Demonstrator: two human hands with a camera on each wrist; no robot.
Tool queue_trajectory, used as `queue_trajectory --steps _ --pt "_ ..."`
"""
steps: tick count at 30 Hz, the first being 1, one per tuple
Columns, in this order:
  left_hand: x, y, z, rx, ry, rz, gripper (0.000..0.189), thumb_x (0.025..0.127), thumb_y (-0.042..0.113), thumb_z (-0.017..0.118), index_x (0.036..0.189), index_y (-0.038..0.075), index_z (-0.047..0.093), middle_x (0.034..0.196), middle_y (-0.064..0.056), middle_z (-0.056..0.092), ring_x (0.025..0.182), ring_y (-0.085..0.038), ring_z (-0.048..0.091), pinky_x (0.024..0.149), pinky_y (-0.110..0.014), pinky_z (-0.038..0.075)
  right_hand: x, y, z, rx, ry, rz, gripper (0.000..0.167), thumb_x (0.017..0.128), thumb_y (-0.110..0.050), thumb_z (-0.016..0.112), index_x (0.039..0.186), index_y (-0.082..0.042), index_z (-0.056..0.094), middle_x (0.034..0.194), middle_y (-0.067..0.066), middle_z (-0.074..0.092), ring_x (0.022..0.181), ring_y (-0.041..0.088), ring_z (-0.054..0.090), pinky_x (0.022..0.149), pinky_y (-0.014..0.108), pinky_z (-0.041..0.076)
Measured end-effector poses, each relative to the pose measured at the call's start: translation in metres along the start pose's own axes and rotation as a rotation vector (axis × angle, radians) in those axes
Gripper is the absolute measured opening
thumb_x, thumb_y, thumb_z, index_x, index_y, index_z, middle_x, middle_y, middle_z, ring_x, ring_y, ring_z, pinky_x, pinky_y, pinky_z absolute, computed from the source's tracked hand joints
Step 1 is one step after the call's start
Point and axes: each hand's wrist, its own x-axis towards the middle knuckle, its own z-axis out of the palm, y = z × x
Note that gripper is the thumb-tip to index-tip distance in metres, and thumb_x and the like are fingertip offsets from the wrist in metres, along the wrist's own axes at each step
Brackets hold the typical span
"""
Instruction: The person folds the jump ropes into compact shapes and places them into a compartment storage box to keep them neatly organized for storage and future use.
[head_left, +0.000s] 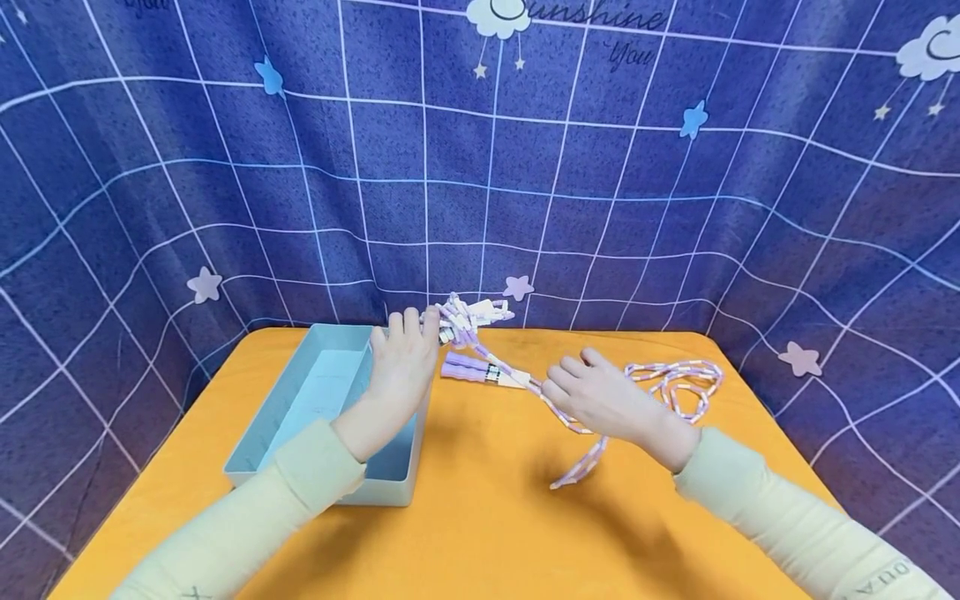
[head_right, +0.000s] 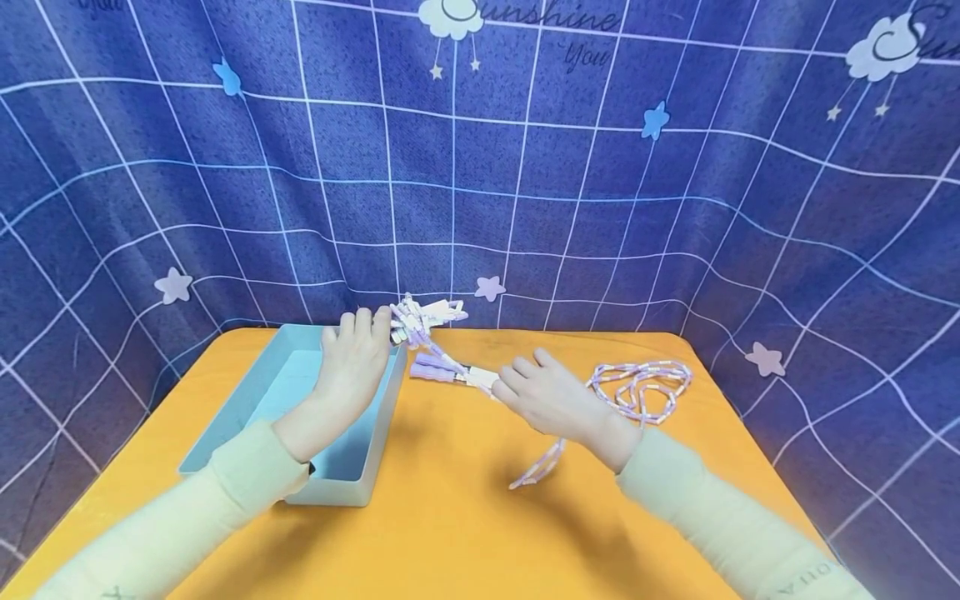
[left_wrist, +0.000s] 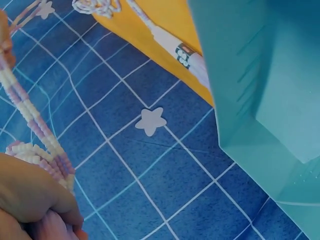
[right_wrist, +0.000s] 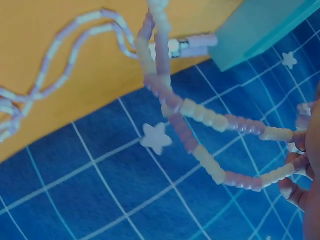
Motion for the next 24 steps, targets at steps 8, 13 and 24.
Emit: queue_trajectory --steps 8,13,24 --pt "-0.004 0.004 0.003 0.033 -0.055 0.033 0.033 0.092 0.016 0.052 0.123 0.007 0.048 0.092 -0.015 0.052 0.085 -0.031 0.049 0.060 -0.040 0.037 0.016 0.014 -0.033 -0.057 0.045 -0.073 0.032 0.101 -0.013 0.021 0.088 -0.010 0.049 0.078 0.001 0.044 0.069 0.019 0.038 0.066 0.034 0.031" --pt "-0.007 0.010 0.004 0.004 0.005 0.081 0.032 0.093 0.008 0.031 0.118 0.007 0.050 0.087 -0.016 0.053 0.081 -0.031 0.049 0.057 -0.041 0.035 0.025 0.026 -0.049 -0.129 0.064 -0.102 0.029 0.102 -0.008 0.022 0.088 -0.008 0.047 0.077 0.002 0.042 0.070 0.020 0.037 0.068 0.034 0.032" --pt "-0.012 0.025 0.008 -0.014 0.058 0.237 0.034 0.093 0.008 0.022 0.108 0.011 0.052 0.084 -0.014 0.053 0.077 -0.030 0.050 0.055 -0.038 0.034 0.045 0.046 -0.072 -0.173 0.069 -0.137 0.028 0.099 -0.011 0.023 0.084 -0.009 0.046 0.078 0.003 0.042 0.073 0.021 0.041 0.070 0.035 0.035"
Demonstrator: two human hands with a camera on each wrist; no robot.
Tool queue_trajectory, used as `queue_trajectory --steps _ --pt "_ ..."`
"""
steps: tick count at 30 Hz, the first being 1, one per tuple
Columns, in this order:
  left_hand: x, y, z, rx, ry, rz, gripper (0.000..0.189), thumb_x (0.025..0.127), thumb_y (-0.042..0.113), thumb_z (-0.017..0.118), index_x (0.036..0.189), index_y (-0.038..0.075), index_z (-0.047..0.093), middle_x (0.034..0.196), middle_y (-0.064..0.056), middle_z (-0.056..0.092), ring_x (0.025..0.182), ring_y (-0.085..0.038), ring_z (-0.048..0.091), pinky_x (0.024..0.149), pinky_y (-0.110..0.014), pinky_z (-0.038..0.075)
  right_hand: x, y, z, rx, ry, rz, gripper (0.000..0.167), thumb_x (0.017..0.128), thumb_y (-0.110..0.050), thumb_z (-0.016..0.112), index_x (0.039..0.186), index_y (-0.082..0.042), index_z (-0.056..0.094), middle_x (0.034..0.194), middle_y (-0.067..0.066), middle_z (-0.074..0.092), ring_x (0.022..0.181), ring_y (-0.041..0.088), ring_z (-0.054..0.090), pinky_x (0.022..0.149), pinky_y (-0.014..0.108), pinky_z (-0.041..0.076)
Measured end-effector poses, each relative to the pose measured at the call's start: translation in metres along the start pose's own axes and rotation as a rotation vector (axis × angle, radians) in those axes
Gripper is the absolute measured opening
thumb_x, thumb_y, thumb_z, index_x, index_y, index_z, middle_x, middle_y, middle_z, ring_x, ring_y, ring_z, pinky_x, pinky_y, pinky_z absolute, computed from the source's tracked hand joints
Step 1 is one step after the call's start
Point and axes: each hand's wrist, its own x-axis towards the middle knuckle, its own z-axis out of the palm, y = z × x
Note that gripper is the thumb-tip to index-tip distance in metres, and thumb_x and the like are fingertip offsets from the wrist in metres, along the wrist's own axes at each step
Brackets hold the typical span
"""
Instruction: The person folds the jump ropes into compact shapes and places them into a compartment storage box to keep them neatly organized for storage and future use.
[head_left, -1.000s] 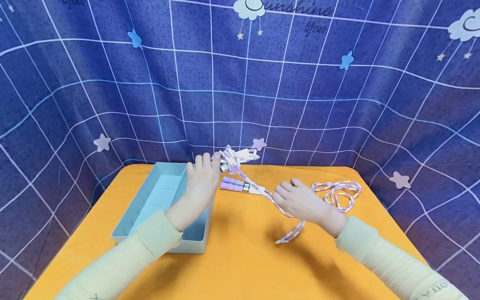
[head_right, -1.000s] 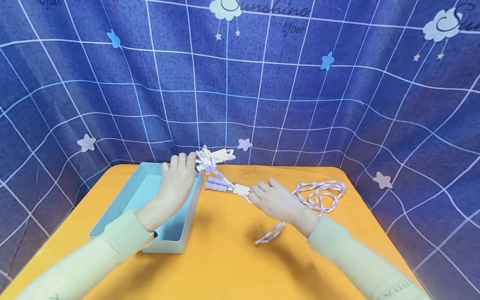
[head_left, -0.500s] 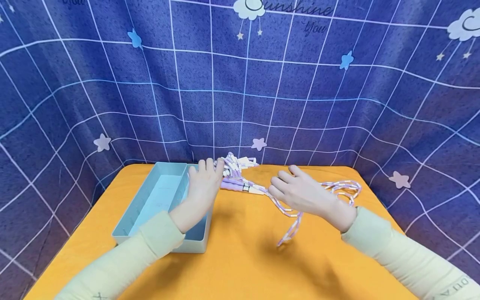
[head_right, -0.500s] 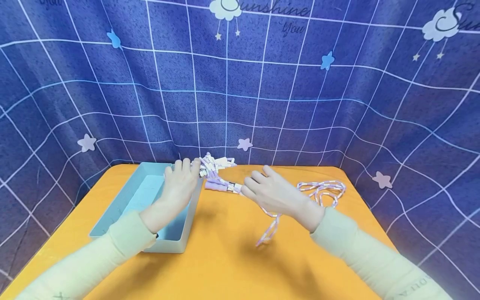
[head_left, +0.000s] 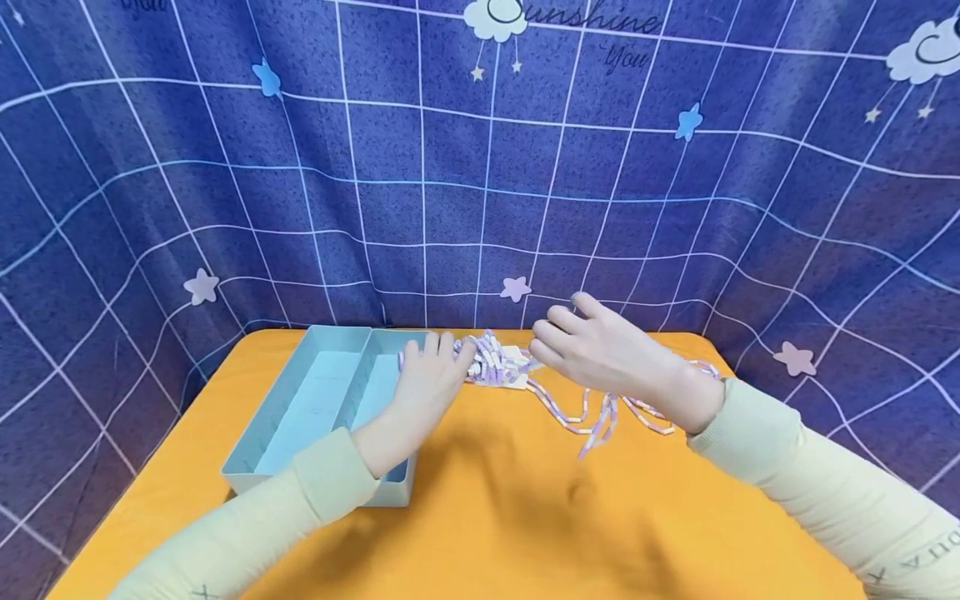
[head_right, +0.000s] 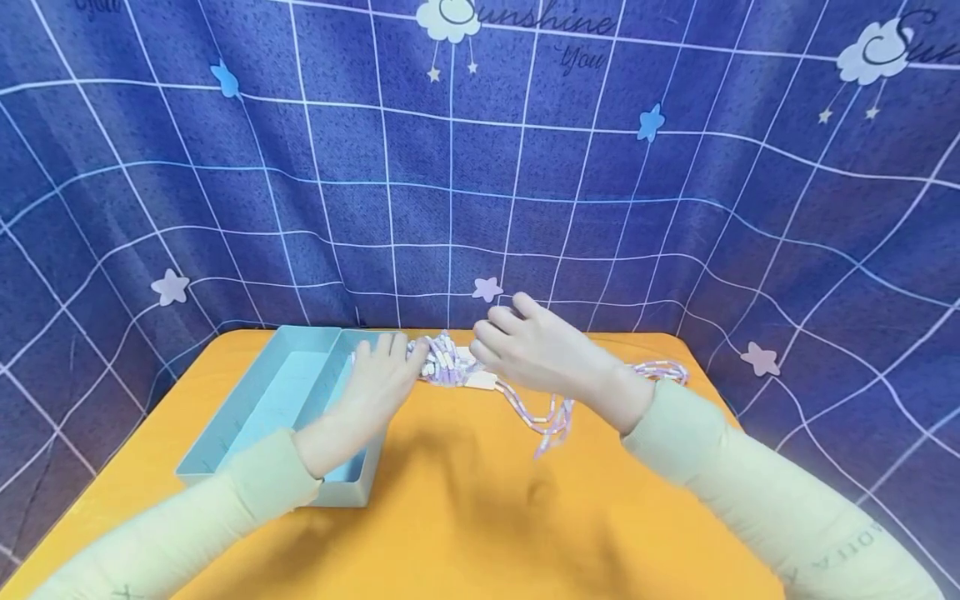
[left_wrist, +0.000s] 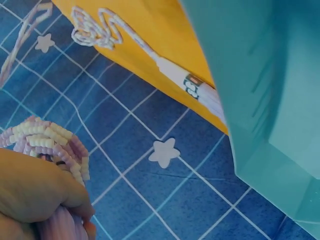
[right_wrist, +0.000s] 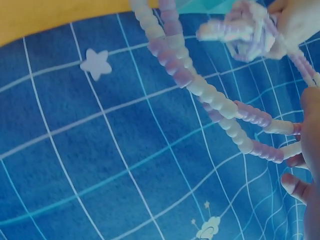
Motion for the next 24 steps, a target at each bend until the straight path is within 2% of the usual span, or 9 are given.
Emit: queue_trajectory --steps 4,9,16,19,24 --pt "0.000 0.007 -0.002 -0.015 0.018 0.063 0.032 0.093 0.007 0.022 0.106 0.012 0.052 0.083 -0.011 0.053 0.075 -0.028 0.049 0.056 -0.037 0.035 0.005 0.011 -0.004 -0.020 -0.014 -0.007 0.028 0.099 -0.012 0.023 0.084 -0.009 0.047 0.078 0.004 0.043 0.073 0.022 0.042 0.070 0.035 0.036" --pt "-0.002 0.015 -0.005 -0.020 0.067 0.181 0.031 0.091 0.006 0.025 0.104 0.013 0.052 0.082 -0.009 0.052 0.075 -0.026 0.048 0.057 -0.035 0.035 0.012 0.024 -0.009 -0.029 0.013 0.007 0.028 0.097 -0.010 0.023 0.080 -0.008 0.045 0.076 0.004 0.043 0.071 0.022 0.040 0.068 0.035 0.035" --pt "-0.007 0.026 -0.007 -0.068 0.174 0.352 0.024 0.089 0.007 0.034 0.099 0.016 0.054 0.079 -0.005 0.051 0.072 -0.022 0.050 0.058 -0.032 0.035 0.020 0.044 -0.011 -0.018 0.028 0.024 0.031 0.097 -0.006 0.020 0.085 -0.005 0.049 0.077 0.006 0.046 0.072 0.024 0.042 0.068 0.037 0.036" --pt "-0.008 0.031 -0.008 -0.054 0.216 0.415 0.022 0.089 0.011 0.036 0.098 0.019 0.055 0.080 -0.003 0.052 0.072 -0.019 0.050 0.057 -0.030 0.033 0.022 0.050 -0.007 -0.011 0.016 0.035 0.031 0.098 -0.006 0.021 0.089 -0.004 0.051 0.079 0.006 0.048 0.072 0.023 0.042 0.069 0.037 0.036" --pt "-0.008 0.038 -0.016 -0.078 0.196 0.494 0.029 0.093 0.012 0.029 0.101 0.022 0.055 0.083 -0.002 0.052 0.076 -0.018 0.049 0.060 -0.031 0.034 0.017 0.052 0.005 0.037 -0.031 0.045 0.028 0.099 -0.009 0.024 0.090 -0.004 0.051 0.079 0.006 0.048 0.072 0.023 0.042 0.069 0.037 0.035"
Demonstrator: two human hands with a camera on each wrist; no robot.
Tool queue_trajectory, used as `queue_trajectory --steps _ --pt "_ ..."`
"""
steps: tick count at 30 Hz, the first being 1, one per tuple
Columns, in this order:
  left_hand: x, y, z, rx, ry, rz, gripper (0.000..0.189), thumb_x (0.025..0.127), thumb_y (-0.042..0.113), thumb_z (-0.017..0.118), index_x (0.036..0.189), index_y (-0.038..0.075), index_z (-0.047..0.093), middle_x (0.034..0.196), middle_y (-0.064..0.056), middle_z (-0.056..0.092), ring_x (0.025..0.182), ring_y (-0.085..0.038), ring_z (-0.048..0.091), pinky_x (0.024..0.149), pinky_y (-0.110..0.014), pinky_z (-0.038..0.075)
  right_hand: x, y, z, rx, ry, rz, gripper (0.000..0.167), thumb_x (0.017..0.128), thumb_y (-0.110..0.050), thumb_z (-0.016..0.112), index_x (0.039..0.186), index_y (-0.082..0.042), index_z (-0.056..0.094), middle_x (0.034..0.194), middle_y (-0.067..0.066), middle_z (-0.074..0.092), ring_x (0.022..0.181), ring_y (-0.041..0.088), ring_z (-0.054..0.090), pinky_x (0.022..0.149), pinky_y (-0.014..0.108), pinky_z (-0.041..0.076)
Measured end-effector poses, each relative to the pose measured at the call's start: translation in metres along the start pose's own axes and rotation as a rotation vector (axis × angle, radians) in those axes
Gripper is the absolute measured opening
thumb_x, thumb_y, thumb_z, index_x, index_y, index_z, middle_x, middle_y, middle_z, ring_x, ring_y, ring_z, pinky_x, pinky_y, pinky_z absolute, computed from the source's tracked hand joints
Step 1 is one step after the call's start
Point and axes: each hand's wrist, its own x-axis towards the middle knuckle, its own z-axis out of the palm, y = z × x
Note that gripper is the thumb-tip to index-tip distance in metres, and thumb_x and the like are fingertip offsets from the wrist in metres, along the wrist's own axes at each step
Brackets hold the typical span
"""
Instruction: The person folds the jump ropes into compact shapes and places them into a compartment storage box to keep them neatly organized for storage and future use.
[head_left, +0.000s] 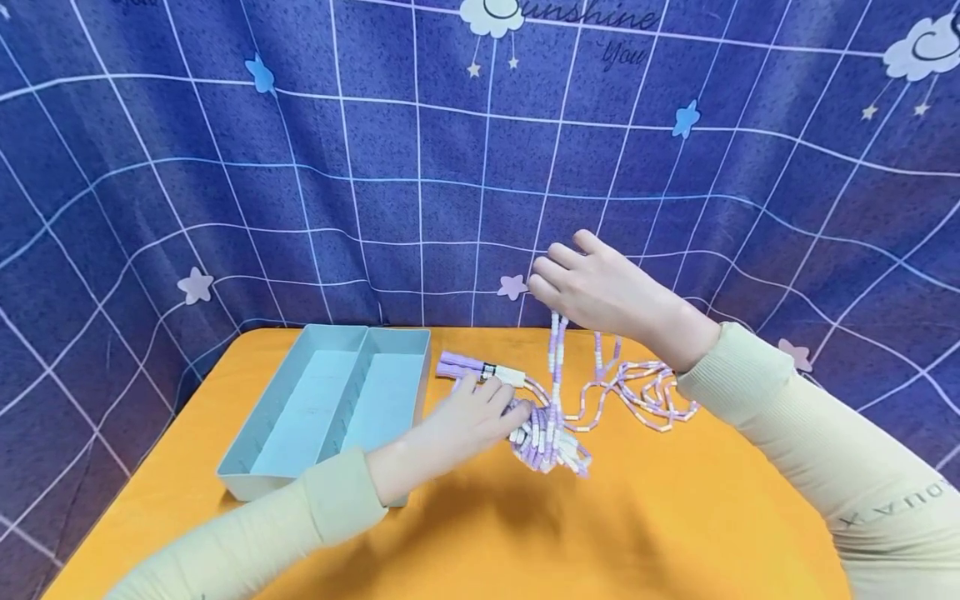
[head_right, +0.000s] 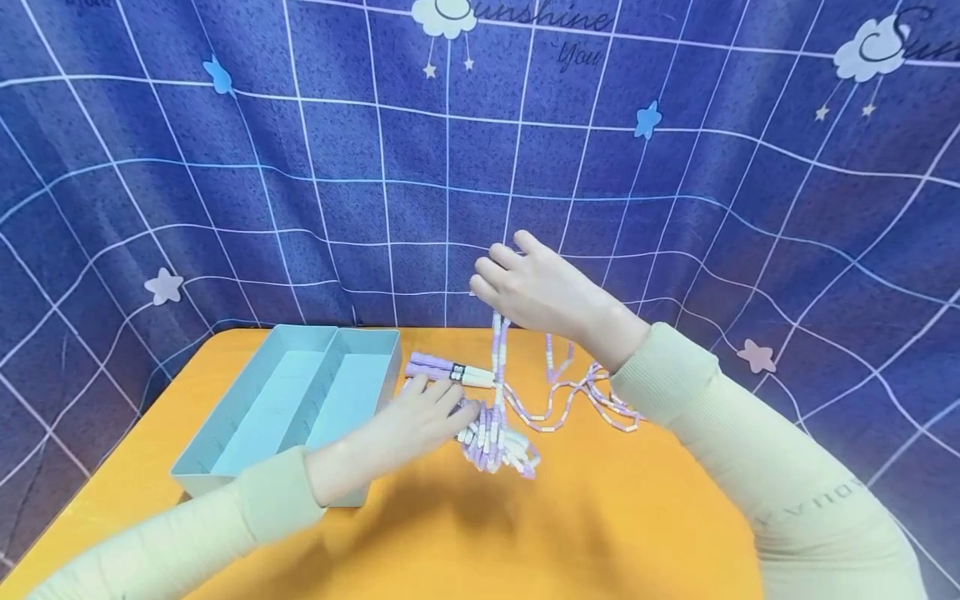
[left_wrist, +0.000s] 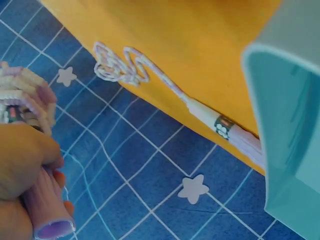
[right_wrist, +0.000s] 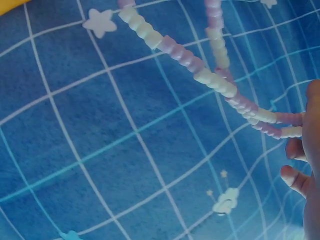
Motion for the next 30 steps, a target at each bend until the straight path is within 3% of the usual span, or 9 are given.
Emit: queue_trajectory --steps 4,8,13,19,24,27,30 --pt "0.004 0.003 -0.009 -0.050 -0.004 0.054 0.027 0.095 0.014 0.030 0.105 0.021 0.055 0.088 -0.001 0.053 0.080 -0.018 0.050 0.061 -0.030 0.035 -0.008 0.000 0.015 0.043 -0.041 0.020 0.020 0.097 -0.010 0.034 0.085 -0.006 0.049 0.075 0.004 0.045 0.072 0.023 0.042 0.068 0.037 0.034" --pt "0.007 0.005 -0.017 -0.072 0.043 0.097 0.019 0.097 0.016 0.035 0.104 0.020 0.052 0.089 0.001 0.052 0.083 -0.017 0.050 0.063 -0.030 0.035 -0.017 -0.002 0.029 0.062 -0.063 0.030 0.014 0.095 -0.013 0.043 0.084 -0.007 0.051 0.075 0.004 0.047 0.073 0.023 0.044 0.067 0.037 0.035" --pt "0.010 0.008 -0.025 -0.105 0.096 0.111 0.016 0.098 0.014 0.030 0.102 0.017 0.046 0.087 0.002 0.048 0.081 -0.016 0.047 0.064 -0.030 0.034 -0.026 -0.008 0.045 0.082 -0.066 0.045 0.016 0.095 -0.019 0.045 0.084 -0.008 0.051 0.074 0.003 0.046 0.071 0.022 0.043 0.065 0.035 0.033" --pt "0.009 0.010 -0.031 -0.173 0.136 0.058 0.012 0.098 0.014 0.033 0.104 0.013 0.043 0.090 0.000 0.048 0.081 -0.016 0.047 0.068 -0.031 0.036 -0.038 -0.018 0.062 0.079 -0.076 0.056 0.017 0.094 -0.021 0.046 0.083 -0.008 0.050 0.073 0.002 0.045 0.069 0.021 0.040 0.064 0.034 0.032" --pt "0.007 0.010 -0.038 -0.329 0.162 -0.024 0.010 0.098 0.008 0.035 0.107 0.008 0.040 0.095 -0.003 0.048 0.084 -0.017 0.047 0.069 -0.030 0.035 -0.052 -0.028 0.075 0.073 -0.092 0.071 0.019 0.094 -0.023 0.046 0.083 -0.008 0.050 0.075 0.003 0.049 0.069 0.020 0.040 0.064 0.034 0.031" --pt "0.006 0.009 -0.041 -0.436 0.152 -0.098 0.020 0.092 0.002 0.045 0.110 0.006 0.038 0.097 -0.005 0.048 0.087 -0.018 0.047 0.070 -0.029 0.034 -0.058 -0.035 0.083 0.093 -0.078 0.090 0.026 0.097 -0.026 0.037 0.084 -0.007 0.050 0.077 0.004 0.051 0.070 0.021 0.043 0.064 0.035 0.032" --pt "0.007 0.007 -0.043 -0.482 0.158 -0.176 0.031 0.086 -0.003 0.053 0.112 0.005 0.038 0.097 -0.005 0.049 0.087 -0.019 0.047 0.071 -0.029 0.034 -0.062 -0.043 0.089 0.131 -0.057 0.102 0.037 0.102 -0.029 0.027 0.083 -0.007 0.050 0.075 0.003 0.050 0.069 0.021 0.045 0.064 0.035 0.033"
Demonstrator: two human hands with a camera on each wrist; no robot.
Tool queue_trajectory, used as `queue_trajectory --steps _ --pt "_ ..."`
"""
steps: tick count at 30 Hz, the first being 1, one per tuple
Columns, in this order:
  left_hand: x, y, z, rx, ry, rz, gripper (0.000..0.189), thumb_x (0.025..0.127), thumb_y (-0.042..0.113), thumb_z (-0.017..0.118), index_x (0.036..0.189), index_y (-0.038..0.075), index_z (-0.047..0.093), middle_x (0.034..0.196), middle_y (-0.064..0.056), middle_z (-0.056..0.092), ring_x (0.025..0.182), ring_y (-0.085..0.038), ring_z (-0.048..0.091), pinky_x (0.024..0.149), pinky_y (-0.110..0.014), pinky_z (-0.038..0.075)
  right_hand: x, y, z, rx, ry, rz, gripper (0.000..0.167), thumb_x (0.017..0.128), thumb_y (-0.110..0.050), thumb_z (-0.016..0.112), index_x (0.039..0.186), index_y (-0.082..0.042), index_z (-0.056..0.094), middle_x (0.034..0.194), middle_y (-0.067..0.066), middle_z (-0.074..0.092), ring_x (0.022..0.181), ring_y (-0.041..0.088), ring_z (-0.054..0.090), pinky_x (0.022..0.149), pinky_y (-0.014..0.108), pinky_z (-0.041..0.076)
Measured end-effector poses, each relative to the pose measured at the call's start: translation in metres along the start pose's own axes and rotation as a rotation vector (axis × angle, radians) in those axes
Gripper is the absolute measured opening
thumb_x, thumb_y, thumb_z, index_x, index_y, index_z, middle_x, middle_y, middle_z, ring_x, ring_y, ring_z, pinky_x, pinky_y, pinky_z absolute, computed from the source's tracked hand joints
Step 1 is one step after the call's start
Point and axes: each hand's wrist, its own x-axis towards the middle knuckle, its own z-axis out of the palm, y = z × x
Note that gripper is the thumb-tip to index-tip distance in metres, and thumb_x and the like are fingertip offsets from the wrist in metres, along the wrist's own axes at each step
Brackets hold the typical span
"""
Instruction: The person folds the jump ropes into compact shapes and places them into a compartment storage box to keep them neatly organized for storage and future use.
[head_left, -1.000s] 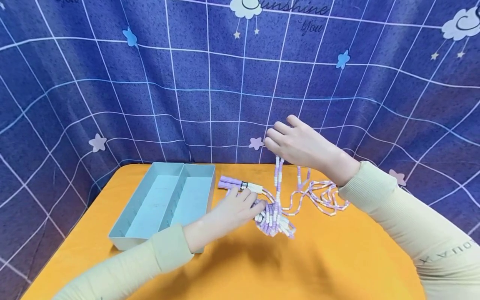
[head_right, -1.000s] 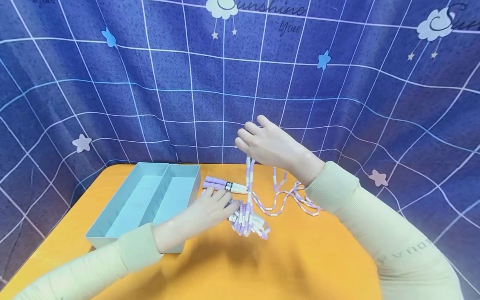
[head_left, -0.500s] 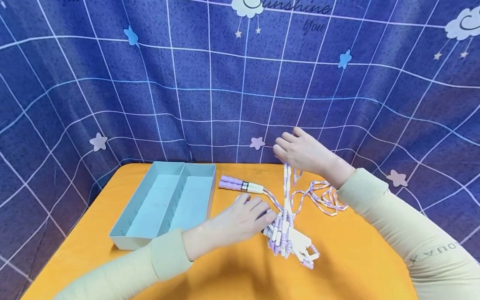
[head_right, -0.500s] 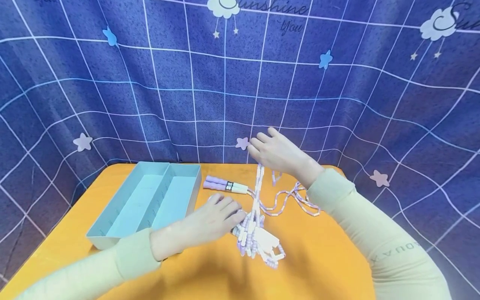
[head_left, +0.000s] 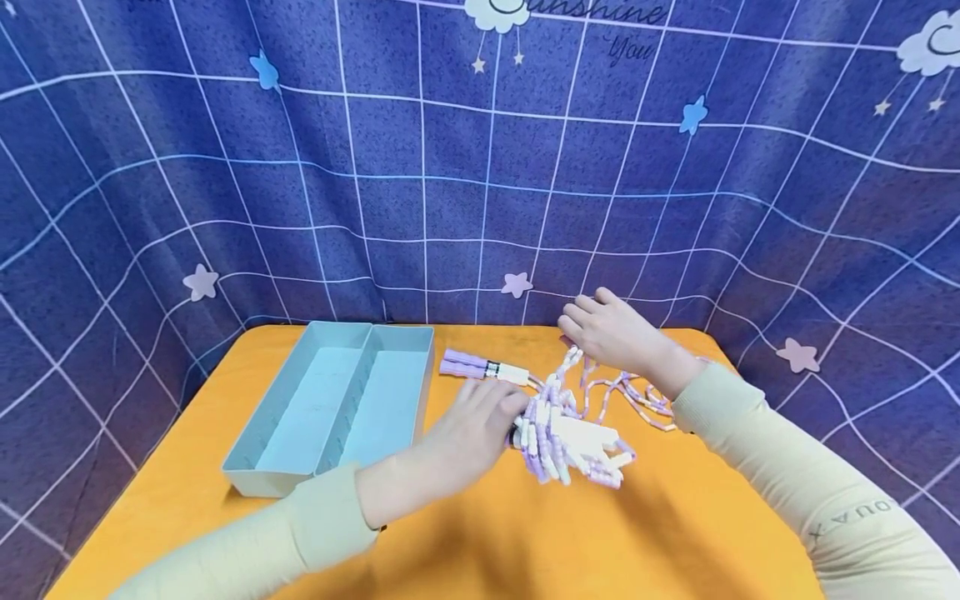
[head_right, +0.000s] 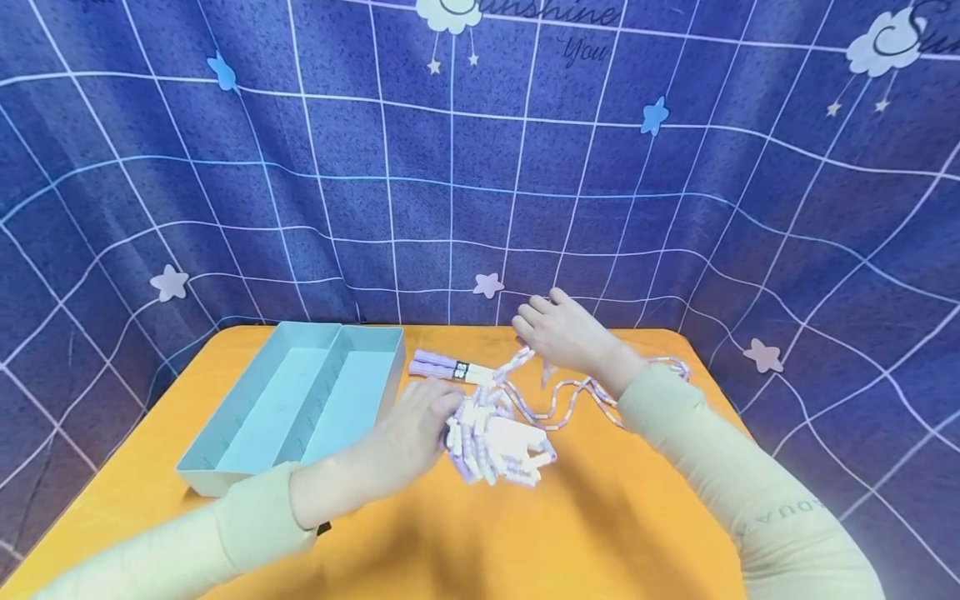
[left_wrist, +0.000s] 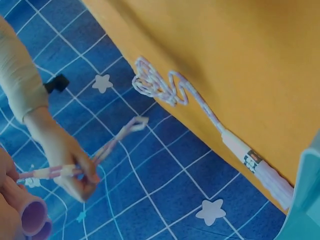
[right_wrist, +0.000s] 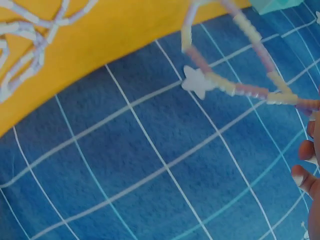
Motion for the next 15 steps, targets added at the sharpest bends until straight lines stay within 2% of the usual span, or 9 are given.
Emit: queue_trajectory --steps 3,6,8,12,15 --pt "0.001 -0.003 -0.001 0.004 0.036 -0.060 0.036 0.083 -0.003 0.057 0.113 0.004 0.039 0.096 -0.005 0.050 0.086 -0.019 0.048 0.070 -0.030 0.035 -0.004 -0.008 0.007 0.027 0.001 -0.003 0.035 0.101 -0.030 0.033 0.083 -0.007 0.051 0.074 0.003 0.049 0.069 0.022 0.046 0.064 0.035 0.033" --pt "0.002 -0.007 -0.001 0.034 0.057 -0.114 0.038 0.080 -0.003 0.059 0.112 0.003 0.040 0.096 -0.006 0.051 0.087 -0.020 0.050 0.069 -0.031 0.036 -0.008 -0.015 0.012 0.029 -0.024 -0.015 0.026 0.093 -0.030 0.044 0.086 -0.006 0.053 0.078 0.004 0.053 0.072 0.022 0.049 0.065 0.035 0.034" --pt "0.003 -0.011 -0.002 0.054 0.062 -0.152 0.039 0.079 -0.004 0.059 0.113 0.003 0.040 0.096 -0.007 0.051 0.087 -0.022 0.050 0.071 -0.032 0.036 -0.010 -0.020 0.013 0.046 -0.042 -0.012 0.024 0.090 -0.028 0.046 0.088 -0.006 0.054 0.080 0.004 0.055 0.074 0.022 0.049 0.065 0.035 0.033" --pt "0.002 -0.020 -0.001 0.119 0.073 -0.218 0.040 0.078 -0.004 0.058 0.113 0.003 0.042 0.094 -0.008 0.051 0.083 -0.024 0.049 0.069 -0.034 0.035 -0.014 -0.030 0.016 0.144 -0.037 0.030 0.021 0.090 -0.027 0.045 0.090 -0.009 0.056 0.081 0.002 0.055 0.076 0.021 0.049 0.066 0.035 0.033" --pt "0.002 -0.026 0.000 0.175 0.057 -0.264 0.039 0.079 -0.003 0.059 0.114 0.003 0.043 0.094 -0.008 0.051 0.083 -0.025 0.048 0.066 -0.033 0.032 -0.016 -0.038 0.018 0.204 -0.008 0.051 0.017 0.083 -0.028 0.058 0.083 -0.011 0.060 0.078 0.003 0.058 0.078 0.024 0.051 0.069 0.038 0.034"
